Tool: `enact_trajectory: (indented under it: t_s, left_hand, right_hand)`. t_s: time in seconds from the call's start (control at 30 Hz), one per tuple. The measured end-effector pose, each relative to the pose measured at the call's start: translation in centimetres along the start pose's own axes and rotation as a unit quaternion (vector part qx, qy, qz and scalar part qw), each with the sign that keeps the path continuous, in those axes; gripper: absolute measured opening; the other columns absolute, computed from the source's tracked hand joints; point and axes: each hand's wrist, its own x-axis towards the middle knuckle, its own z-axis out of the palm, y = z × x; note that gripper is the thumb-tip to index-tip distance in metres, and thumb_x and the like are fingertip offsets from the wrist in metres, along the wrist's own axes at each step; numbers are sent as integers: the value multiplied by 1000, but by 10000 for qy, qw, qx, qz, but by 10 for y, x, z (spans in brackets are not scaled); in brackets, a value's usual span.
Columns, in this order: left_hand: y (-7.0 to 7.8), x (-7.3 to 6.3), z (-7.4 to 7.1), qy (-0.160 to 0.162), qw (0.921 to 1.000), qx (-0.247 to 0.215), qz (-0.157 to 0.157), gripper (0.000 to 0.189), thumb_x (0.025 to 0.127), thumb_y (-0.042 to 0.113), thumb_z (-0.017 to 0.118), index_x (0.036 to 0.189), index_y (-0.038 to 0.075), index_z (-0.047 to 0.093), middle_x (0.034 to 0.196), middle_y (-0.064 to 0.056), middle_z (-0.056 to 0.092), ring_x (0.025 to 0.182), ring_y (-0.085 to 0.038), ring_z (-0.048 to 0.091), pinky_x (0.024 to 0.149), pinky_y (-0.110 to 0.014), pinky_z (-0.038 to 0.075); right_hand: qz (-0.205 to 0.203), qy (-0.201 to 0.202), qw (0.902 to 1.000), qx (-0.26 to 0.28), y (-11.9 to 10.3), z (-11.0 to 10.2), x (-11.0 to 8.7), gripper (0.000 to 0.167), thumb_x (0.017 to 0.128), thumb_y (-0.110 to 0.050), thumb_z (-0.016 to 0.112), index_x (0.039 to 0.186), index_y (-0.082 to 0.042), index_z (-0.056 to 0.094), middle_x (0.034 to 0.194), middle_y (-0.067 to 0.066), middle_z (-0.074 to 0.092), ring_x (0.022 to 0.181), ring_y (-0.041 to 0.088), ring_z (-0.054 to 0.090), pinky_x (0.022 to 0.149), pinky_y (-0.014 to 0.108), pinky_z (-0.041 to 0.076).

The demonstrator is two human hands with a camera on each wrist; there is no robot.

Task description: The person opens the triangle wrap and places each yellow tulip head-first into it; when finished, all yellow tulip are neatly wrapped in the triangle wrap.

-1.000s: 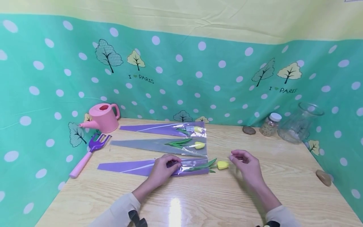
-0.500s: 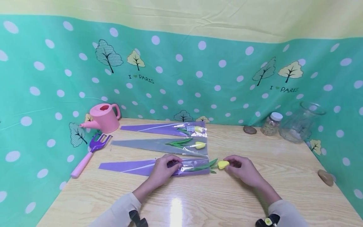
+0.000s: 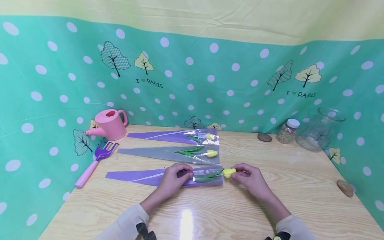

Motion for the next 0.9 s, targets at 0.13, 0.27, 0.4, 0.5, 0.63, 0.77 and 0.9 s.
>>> enact_trajectory:
  t_s: [0.13, 0.27, 0.4, 0.5, 0.63, 0.77, 0.9]
  left_hand:
    - [1, 0, 0, 31, 9999, 68, 86, 12, 91, 18, 80, 101, 25, 79, 102, 11, 77, 98, -10, 67, 82, -21, 55]
    - [2, 0, 0, 10, 9999, 80, 129, 13, 91, 18, 80, 102, 26, 79, 102, 11, 77, 97, -10, 67, 82, -21, 55]
    - [3, -1, -1, -88, 9998, 52, 146, 13, 93, 18, 78, 102, 27, 78, 102, 11, 76, 97, -9, 66, 82, -21, 55]
    - [2, -1, -2, -161, 9997, 6, 181, 13, 93, 18, 77, 102, 26, 78, 103, 11, 76, 97, -9, 67, 83, -21, 55]
    - [1, -2, -3, -204, 9995, -39, 235, 11, 94, 19, 77, 103, 26, 78, 103, 11, 76, 96, -8, 66, 82, -22, 55]
    - [-1, -1, -3, -179, 9994, 31, 299, 11, 93, 20, 77, 102, 25, 78, 104, 11, 76, 97, -8, 67, 83, -22, 56]
    - [-3, -1, -4, -79, 9995, 95, 293, 11, 92, 18, 78, 102, 25, 79, 105, 10, 76, 99, -9, 67, 84, -22, 55]
  right_hand:
    - [58, -157, 9995, 283, 0, 8, -2, 38, 93, -10, 76, 126, 5, 64, 121, 22, 65, 96, 17, 77, 86, 28, 63]
    - [-33, -294, 9983, 501, 0, 13, -4, 37, 93, -8, 75, 125, 5, 65, 122, 22, 65, 97, 18, 77, 87, 30, 63]
    - [-170, -427, 9974, 546, 2, 16, -3, 36, 93, -10, 76, 125, 5, 66, 123, 22, 67, 98, 17, 78, 87, 30, 63]
    - [-242, -554, 9975, 364, 5, 19, -1, 37, 93, -13, 76, 127, 2, 67, 126, 23, 68, 102, 16, 77, 88, 27, 62]
    - [-192, -556, 9981, 154, 8, 24, 3, 38, 92, -15, 78, 126, -2, 70, 128, 22, 69, 104, 13, 76, 88, 25, 61]
    - [-185, -554, 9982, 143, 8, 31, 7, 38, 91, -14, 78, 125, 1, 69, 127, 24, 69, 102, 11, 76, 87, 25, 62]
    - [-191, -680, 9975, 92, 7, 37, 13, 39, 90, -15, 80, 124, 1, 70, 128, 22, 70, 102, 11, 76, 89, 24, 61]
